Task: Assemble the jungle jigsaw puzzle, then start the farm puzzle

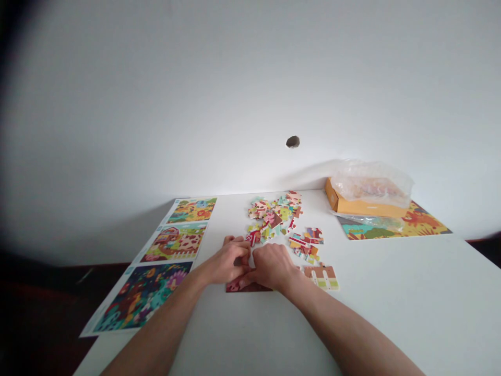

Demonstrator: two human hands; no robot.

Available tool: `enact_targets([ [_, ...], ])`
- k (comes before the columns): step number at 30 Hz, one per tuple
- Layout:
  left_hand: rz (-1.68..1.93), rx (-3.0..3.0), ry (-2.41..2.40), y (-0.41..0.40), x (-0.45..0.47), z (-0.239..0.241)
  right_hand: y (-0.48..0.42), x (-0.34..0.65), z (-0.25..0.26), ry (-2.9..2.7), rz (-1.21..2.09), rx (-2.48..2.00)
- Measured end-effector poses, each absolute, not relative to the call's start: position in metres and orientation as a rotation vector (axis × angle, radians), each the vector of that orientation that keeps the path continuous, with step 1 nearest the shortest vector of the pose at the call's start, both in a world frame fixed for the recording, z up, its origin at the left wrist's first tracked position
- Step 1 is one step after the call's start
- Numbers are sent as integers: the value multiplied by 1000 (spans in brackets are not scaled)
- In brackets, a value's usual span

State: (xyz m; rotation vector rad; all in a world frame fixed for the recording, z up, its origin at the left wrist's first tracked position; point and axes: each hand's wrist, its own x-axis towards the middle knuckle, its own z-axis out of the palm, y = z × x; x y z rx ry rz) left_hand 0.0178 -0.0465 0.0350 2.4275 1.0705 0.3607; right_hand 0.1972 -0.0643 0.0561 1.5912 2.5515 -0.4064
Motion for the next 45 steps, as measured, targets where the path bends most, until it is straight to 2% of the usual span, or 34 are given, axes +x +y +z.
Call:
enact_targets([
  [20,288,2496,1032,-50,16,36,-59,216,58,2582,-306,1559],
  [28,286,2465,1049,-50,16,37,-52,255,67,2356,-475,1478],
  [45,370,2431,1098,-47,18,32,-55,266,74,2310,-450,1440],
])
